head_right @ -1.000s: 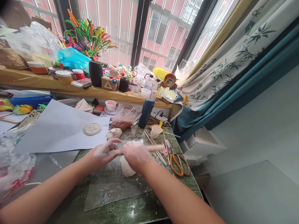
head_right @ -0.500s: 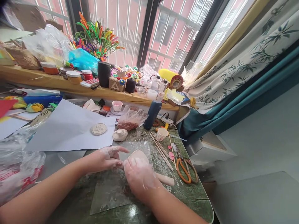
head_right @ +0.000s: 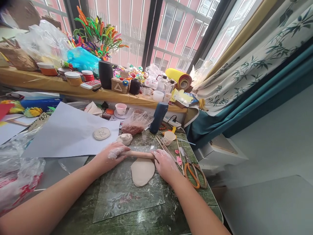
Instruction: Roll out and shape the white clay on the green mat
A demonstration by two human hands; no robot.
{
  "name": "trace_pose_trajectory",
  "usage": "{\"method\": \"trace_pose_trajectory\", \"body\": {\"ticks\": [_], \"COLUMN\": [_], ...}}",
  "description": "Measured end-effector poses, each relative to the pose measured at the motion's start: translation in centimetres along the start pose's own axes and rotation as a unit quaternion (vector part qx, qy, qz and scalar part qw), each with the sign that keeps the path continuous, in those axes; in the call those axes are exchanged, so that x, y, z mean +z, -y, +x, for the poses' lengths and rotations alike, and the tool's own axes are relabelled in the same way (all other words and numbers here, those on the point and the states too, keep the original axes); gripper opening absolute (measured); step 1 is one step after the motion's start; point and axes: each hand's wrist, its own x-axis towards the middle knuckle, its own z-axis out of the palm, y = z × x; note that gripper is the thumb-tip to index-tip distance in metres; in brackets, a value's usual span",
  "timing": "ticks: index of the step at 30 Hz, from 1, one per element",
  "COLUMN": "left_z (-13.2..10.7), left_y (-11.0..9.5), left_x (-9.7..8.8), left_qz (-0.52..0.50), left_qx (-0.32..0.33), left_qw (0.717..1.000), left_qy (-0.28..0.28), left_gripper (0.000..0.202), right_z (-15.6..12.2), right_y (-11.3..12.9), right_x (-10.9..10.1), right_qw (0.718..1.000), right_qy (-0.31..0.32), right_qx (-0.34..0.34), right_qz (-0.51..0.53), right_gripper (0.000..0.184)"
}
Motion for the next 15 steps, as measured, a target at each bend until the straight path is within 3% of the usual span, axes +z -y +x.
{"method": "trace_pose_trajectory", "body": {"ticks": [7,15], "left_z": [-0.3,-0.6], "left_y": [0.4,-2.6], "left_x": [-0.2,-2.5], "left_qz": [-0.059,-0.005], "left_qx": [0.013,0.052], "left_qw": [0.998,0.997], "left_qy": [0.018,0.048], "left_gripper": [0.033,0.037], "right_z": [-1.2,-7.8], "right_y": [0.4,4.4], "right_x": [1.1,1.3], "right_qw": [1.0,0.994], "right_qy": [-0.01,-0.104], "right_qx": [-0.003,-0.03], "right_qz": [0.029,0.016], "right_gripper": [0.06,0.05]}}
